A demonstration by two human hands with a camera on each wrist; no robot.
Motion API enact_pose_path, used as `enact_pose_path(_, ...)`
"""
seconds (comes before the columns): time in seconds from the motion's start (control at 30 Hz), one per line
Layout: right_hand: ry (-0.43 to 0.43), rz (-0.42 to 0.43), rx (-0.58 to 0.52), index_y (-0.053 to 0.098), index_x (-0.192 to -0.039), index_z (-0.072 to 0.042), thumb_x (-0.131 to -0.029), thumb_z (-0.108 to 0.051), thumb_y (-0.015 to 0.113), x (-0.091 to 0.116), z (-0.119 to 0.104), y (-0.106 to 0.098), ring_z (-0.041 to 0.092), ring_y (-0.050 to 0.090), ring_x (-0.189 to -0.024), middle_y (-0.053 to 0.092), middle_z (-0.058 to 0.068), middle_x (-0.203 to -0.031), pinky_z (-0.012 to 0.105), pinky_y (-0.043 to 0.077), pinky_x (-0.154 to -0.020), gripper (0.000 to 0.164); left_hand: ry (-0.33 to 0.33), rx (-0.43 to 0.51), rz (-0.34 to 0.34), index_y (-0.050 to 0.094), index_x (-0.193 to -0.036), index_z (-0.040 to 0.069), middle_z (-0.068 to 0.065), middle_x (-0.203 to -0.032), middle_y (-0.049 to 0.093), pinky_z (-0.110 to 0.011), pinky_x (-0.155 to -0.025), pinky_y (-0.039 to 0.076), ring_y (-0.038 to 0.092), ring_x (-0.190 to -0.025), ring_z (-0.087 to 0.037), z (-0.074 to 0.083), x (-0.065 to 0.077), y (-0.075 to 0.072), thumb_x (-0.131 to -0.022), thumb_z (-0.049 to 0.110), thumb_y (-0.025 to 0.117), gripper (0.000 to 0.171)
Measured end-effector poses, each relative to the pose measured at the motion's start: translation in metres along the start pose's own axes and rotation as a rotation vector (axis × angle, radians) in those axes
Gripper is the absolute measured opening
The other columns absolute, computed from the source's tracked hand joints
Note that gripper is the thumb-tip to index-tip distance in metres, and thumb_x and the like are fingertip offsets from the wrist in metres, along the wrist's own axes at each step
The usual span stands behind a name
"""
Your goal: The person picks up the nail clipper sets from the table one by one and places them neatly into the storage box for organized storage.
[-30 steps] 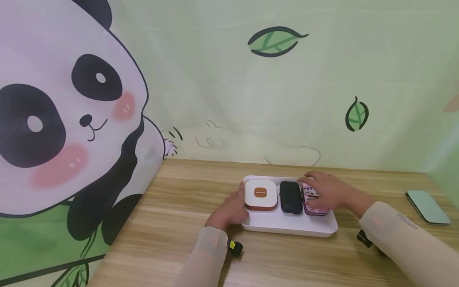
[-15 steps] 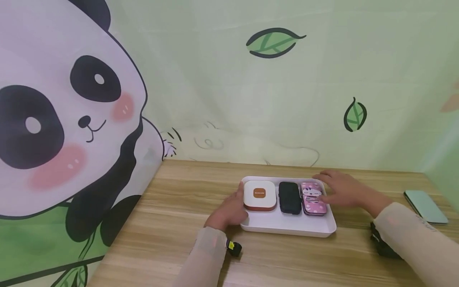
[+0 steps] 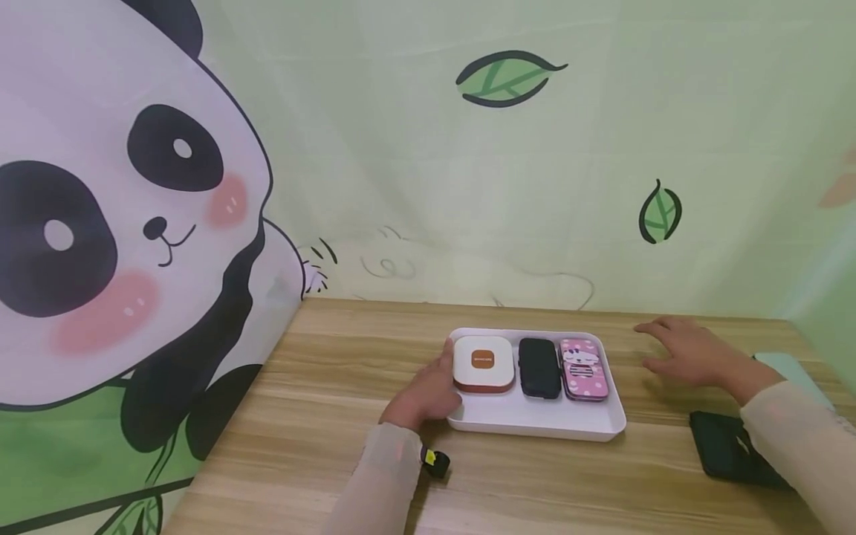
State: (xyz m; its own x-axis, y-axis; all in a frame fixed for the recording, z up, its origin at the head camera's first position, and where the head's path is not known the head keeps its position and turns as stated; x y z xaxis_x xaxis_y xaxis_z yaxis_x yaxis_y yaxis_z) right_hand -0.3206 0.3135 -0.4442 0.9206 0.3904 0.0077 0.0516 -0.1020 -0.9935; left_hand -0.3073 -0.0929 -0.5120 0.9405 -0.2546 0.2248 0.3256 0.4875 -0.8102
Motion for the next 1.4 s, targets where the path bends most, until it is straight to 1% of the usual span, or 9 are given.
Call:
enact_pose_path(0.23,-0.005,-0.001,0.027,0.053,-0.137,0.004,-0.092,-0.039,0.068,0.011,0.029,0.000,0.057,0.050,-0.119,0.052,0.037,-0.132,0.068,0.042,-0.095,0.063,0.013,0.033,-0.009,-0.004,-0.161,0.011,-0.016,-0.165,0.024,-0.047,-0.122,0.021,0.030,-0.148,-0.029,0.009,0.010,-0.006,-0.084,0.006,0.058,0.099)
enact_pose_path(0.43,0.002,-0.004,0.053,0.052,-0.136,0.006,-0.093,-0.039,0.067,0.020,0.054,0.002,0.060,0.050,-0.116,0.050,0.040,-0.130,0.067,0.044,-0.090,0.064,0.008,0.027,-0.019,-0.007,-0.161,0.013,-0.013,-0.166,0.021,-0.043,-0.122,0.024,0.036,-0.141,-0.024,0.009,0.011,-0.006,-0.085,0.006,0.056,0.099)
enact_pose_path(0.53,0.014,-0.009,0.055,0.052,-0.136,0.007,-0.093,-0.039,0.067,0.026,0.063,0.002,0.061,0.050,-0.114,0.050,0.041,-0.129,0.067,0.045,-0.087,0.064,0.025,0.041,-0.006,-0.005,-0.161,0.010,-0.015,-0.165,0.023,-0.045,-0.121,0.026,0.040,-0.137,-0.025,0.010,0.012,-0.007,-0.084,0.005,0.057,0.099)
enact_pose_path(0.7,0.058,-0.017,0.059,0.050,-0.135,0.009,-0.093,-0.039,0.066,0.036,0.076,0.001,0.062,0.051,-0.111,0.049,0.043,-0.128,0.066,0.047,-0.082,0.066,0.025,0.050,-0.005,-0.004,-0.161,0.009,-0.016,-0.165,0.024,-0.046,-0.120,0.028,0.041,-0.133,-0.026,0.012,0.015,-0.010,-0.085,0.004,0.057,0.098)
enact_pose_path(0.8,0.092,-0.027,0.060,0.048,-0.136,0.011,-0.094,-0.038,0.066,0.042,0.084,0.002,0.065,0.050,-0.109,0.046,0.046,-0.128,0.066,0.047,-0.078,0.068,0.026,0.045,-0.004,-0.004,-0.161,0.009,-0.016,-0.165,0.024,-0.046,-0.120,0.028,0.041,-0.133,-0.026,0.013,0.016,-0.011,-0.085,0.005,0.057,0.098)
enact_pose_path(1.07,0.220,-0.058,0.052,0.043,-0.136,0.015,-0.092,-0.038,0.064,0.053,0.103,0.008,0.069,0.046,-0.105,0.039,0.051,-0.126,0.068,0.047,-0.072,0.071,0.022,0.042,-0.005,-0.003,-0.161,0.009,-0.016,-0.164,0.025,-0.046,-0.120,0.028,0.040,-0.137,-0.027,0.013,0.018,-0.011,-0.085,0.006,0.058,0.098)
enact_pose_path(1.23,0.258,-0.054,0.045,0.041,-0.136,0.015,-0.092,-0.039,0.063,0.059,0.114,0.010,0.069,0.045,-0.105,0.038,0.051,-0.126,0.070,0.046,-0.073,0.073,0.017,0.047,-0.005,-0.003,-0.162,0.010,-0.016,-0.164,0.025,-0.046,-0.121,0.026,0.038,-0.140,-0.028,0.013,0.017,-0.012,-0.086,0.006,0.059,0.098)
enact_pose_path(1.4,0.290,-0.061,0.051,0.039,-0.136,0.017,-0.092,-0.044,0.063,0.066,0.120,0.012,0.070,0.044,-0.103,0.036,0.053,-0.124,0.070,0.046,-0.072,0.078,0.008,0.035,-0.007,-0.005,-0.161,0.012,-0.015,-0.165,0.024,-0.046,-0.122,0.024,0.033,-0.146,-0.028,0.011,0.014,-0.010,-0.086,0.007,0.058,0.099)
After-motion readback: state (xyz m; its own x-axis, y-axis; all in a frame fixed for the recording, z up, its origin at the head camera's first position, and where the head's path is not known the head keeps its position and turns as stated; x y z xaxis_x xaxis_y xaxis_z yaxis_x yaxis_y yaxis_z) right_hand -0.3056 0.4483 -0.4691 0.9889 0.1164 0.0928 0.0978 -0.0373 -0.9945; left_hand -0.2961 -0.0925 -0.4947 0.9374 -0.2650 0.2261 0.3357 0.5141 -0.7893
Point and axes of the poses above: each hand's wrist, its own x-axis away from the middle knuckle, its own y-axis out of the palm, z = x × y, the point moved 4 cm from there along -x, towards the middle knuckle
